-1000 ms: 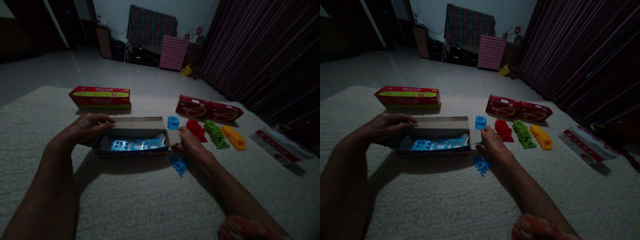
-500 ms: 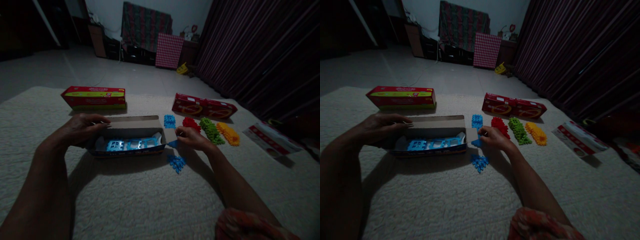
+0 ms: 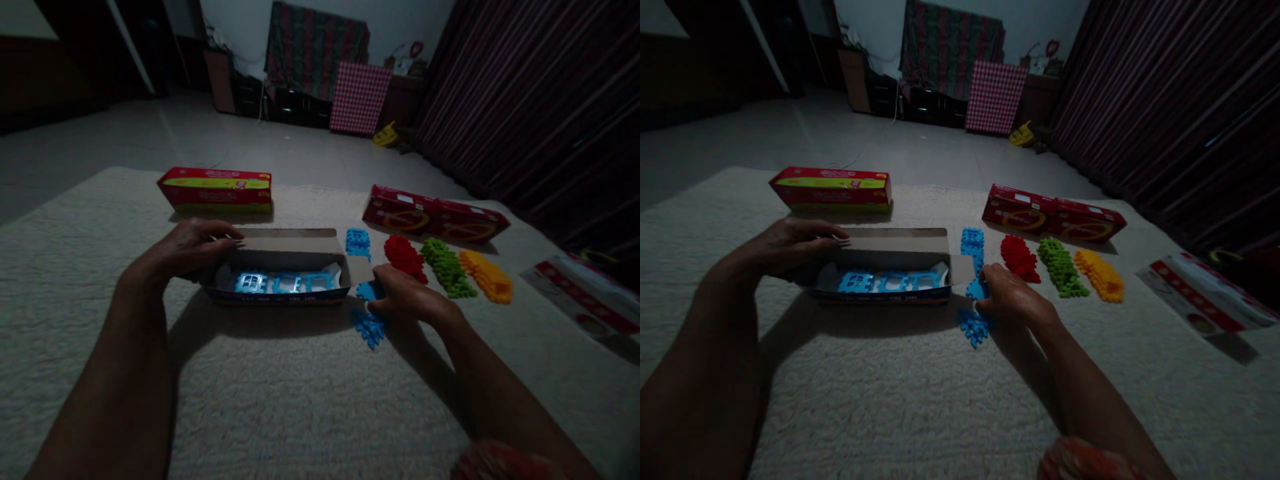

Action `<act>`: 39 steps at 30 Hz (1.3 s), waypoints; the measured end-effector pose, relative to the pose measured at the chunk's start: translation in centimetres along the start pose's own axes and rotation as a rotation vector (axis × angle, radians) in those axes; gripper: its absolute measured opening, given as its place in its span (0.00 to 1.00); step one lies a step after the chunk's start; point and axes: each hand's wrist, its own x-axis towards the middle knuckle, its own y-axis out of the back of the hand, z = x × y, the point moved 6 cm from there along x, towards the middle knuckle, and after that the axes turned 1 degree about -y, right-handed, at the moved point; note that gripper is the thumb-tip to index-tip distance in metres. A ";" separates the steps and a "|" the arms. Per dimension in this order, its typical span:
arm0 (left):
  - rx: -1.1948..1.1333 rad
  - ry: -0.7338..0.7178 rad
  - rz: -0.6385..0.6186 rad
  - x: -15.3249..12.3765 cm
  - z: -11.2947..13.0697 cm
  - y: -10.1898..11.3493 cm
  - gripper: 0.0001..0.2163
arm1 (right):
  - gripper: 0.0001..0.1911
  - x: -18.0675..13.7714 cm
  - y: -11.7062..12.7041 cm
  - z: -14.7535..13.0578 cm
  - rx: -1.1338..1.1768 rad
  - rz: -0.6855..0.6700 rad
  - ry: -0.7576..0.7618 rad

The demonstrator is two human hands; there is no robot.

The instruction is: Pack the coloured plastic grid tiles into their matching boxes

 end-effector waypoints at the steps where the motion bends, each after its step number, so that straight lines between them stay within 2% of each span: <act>1: -0.004 -0.016 -0.006 0.1 -0.2 0.0 0.18 | 0.14 0.0 0.0 0.2 -0.001 -0.002 0.007; 4: 0.018 -0.170 0.008 0.6 -0.2 0.0 0.18 | 0.12 -0.1 1.4 1.9 0.018 0.032 0.025; 6: 0.059 -0.260 0.027 0.9 -0.3 0.1 0.17 | 0.11 -0.1 3.6 2.8 0.001 0.132 0.051; 8: 0.080 -0.291 0.042 1.0 -0.4 0.2 0.17 | 0.11 -0.1 6.1 2.4 0.003 0.249 0.105; 10: 0.083 -0.292 0.046 1.0 -0.3 0.3 0.16 | 0.13 -0.1 8.0 0.3 0.030 0.329 0.190; 13: 0.082 -0.285 0.046 0.8 -0.1 0.3 0.15 | 0.14 0.4 8.9 -5.2 0.060 0.346 0.344; 17: 0.085 -0.291 0.049 0.7 0.2 0.3 0.16 | 0.14 1.8 6.8 -12.4 0.044 0.178 0.478; 21: 0.098 -0.310 0.046 0.7 0.4 0.2 0.16 | 0.14 3.1 4.6 -15.7 -0.008 0.028 0.501; 28: 0.092 -0.324 0.055 0.9 0.2 0.2 0.16 | 0.16 3.7 4.2 -15.8 -0.002 0.013 0.537; 33: 0.099 -0.317 0.042 1.0 0.0 0.1 0.15 | 0.14 3.3 4.2 -15.0 0.036 0.106 0.556; 36: 0.101 -0.293 0.038 0.9 0.1 0.1 0.16 | 0.10 2.7 5.1 -13.7 0.088 0.194 0.574; 39: 0.100 -0.268 0.034 0.9 0.0 0.1 0.17 | 0.05 2.2 6.8 -10.8 0.124 0.292 0.533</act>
